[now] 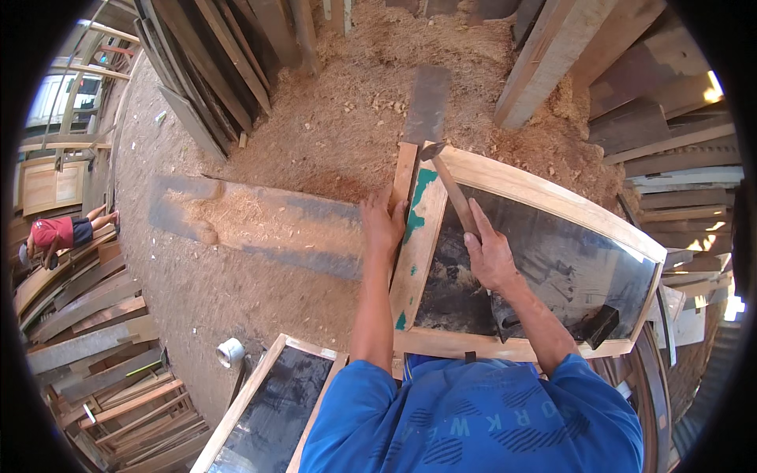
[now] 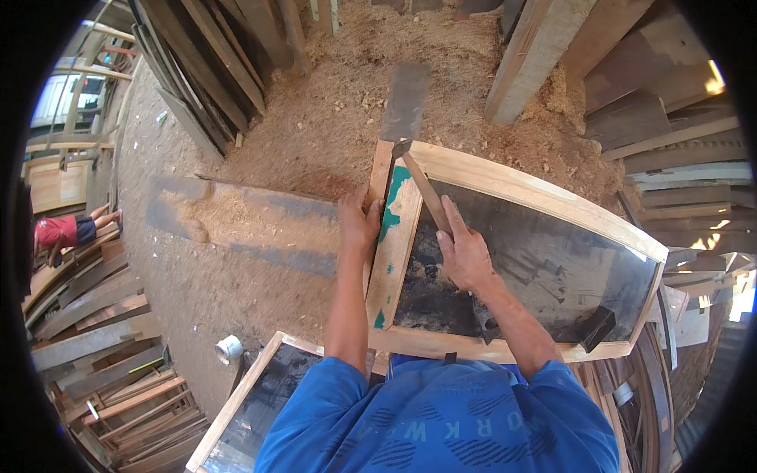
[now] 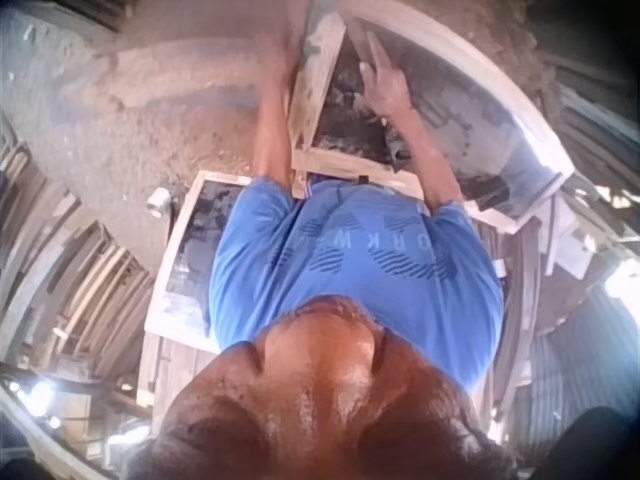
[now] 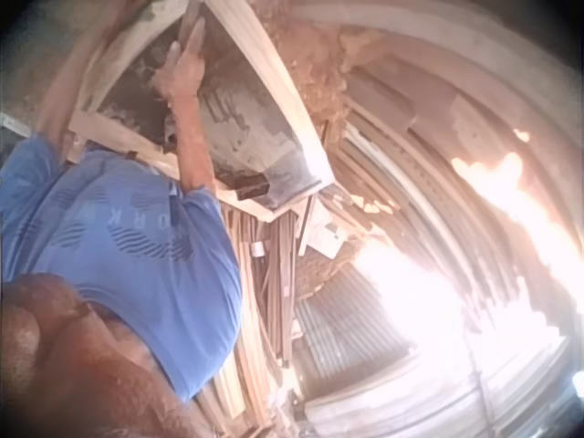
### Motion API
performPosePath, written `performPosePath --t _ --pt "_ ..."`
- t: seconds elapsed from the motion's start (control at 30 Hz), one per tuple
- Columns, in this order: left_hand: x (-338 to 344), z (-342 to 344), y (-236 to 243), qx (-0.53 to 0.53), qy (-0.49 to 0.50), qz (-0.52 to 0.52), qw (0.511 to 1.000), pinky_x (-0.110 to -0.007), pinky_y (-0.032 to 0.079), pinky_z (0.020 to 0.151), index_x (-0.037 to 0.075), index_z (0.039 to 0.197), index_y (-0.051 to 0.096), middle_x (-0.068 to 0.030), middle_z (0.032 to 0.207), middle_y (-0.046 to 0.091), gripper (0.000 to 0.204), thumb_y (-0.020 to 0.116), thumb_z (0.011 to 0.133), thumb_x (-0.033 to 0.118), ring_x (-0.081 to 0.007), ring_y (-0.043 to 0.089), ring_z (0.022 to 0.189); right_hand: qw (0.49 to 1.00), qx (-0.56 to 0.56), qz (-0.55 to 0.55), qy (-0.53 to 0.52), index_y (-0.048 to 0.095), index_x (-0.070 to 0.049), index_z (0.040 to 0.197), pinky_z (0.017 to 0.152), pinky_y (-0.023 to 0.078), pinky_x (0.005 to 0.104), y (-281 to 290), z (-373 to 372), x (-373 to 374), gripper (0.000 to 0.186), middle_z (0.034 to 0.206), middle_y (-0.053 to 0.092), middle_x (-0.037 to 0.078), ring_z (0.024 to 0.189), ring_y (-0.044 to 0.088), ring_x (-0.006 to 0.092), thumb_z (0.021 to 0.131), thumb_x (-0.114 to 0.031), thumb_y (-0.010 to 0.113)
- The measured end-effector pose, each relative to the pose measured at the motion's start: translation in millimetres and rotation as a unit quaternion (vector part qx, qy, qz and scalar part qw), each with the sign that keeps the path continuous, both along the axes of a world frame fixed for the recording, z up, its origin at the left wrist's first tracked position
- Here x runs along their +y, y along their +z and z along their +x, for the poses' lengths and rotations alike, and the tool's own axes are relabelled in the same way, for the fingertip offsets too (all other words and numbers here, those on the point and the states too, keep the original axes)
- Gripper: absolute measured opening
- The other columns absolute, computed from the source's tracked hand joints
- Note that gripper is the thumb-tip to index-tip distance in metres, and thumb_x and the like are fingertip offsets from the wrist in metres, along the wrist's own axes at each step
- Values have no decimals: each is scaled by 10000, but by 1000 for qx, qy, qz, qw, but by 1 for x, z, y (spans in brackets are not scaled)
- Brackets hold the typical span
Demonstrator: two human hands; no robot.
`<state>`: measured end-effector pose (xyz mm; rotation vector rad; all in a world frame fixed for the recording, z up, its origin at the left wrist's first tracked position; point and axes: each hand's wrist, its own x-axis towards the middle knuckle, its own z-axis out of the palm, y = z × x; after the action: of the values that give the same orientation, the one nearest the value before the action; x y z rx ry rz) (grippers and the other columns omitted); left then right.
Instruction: The person uses a hammer to drive nails into a wooden window frame containing a glass pane, then moves to a storage shelf to pick up a tool, and returns to hammer a small wooden strip onto a workbench.
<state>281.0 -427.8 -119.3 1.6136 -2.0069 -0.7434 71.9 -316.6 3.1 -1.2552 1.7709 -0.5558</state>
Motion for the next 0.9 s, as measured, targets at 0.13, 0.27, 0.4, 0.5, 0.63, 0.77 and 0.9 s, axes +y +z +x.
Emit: performPosePath --t 0.13,0.27,0.4,0.5,0.63,0.77,0.9 --pt "6 3 -12 55 16 2 998 -502 348 1091 9 1276 628 -201 1233 661 448 709 866 169 -396 574 1169 1000 -1 -30 -2 226 -86 1571 914 492 530 -3 1 3 647 1178 613 356 1049 611 528 996 -181 507" --pt "7 1 -15 71 26 18 997 -508 368 1077 7 1265 633 -202 1204 678 428 700 869 154 -403 581 1169 996 24 -83 11 229 -89 1572 896 493 529 -11 3 1 644 1139 626 349 1014 619 527 996 -176 504" --pt "7 3 -21 65 12 -32 997 -499 404 1022 5 1253 642 -197 1174 691 418 702 864 147 -411 598 1082 997 18 -69 17 252 -105 1569 869 498 531 -8 9 -4 635 1110 632 347 997 626 519 993 -168 511" --pt "8 2 -18 85 8 -30 996 -493 419 978 6 1247 648 -196 1177 690 411 701 864 146 -414 593 1016 995 43 -92 20 268 -119 1567 846 506 525 -19 13 -4 630 1095 635 345 986 633 507 992 -167 520" --pt "8 0 -19 71 24 -25 997 -481 427 947 2 1248 651 -200 1168 691 409 698 868 147 -406 576 997 997 68 -24 38 279 -127 1564 828 512 522 -24 12 -14 631 1110 633 340 976 637 502 987 -159 534" --pt "11 0 -23 82 29 -34 996 -481 427 937 1 1248 655 -210 1173 686 396 689 880 144 -406 559 999 995 15 -95 1 296 -123 1556 818 515 527 -8 15 -10 616 1098 634 339 954 638 509 988 -163 531" --pt "8 -2 -19 76 27 9 997 -515 379 1049 15 1280 637 -207 1207 677 400 664 907 156 -408 582 1094 992 53 -113 12 316 -96 1541 808 514 520 -28 17 -6 596 1078 641 325 923 645 507 987 -153 529"
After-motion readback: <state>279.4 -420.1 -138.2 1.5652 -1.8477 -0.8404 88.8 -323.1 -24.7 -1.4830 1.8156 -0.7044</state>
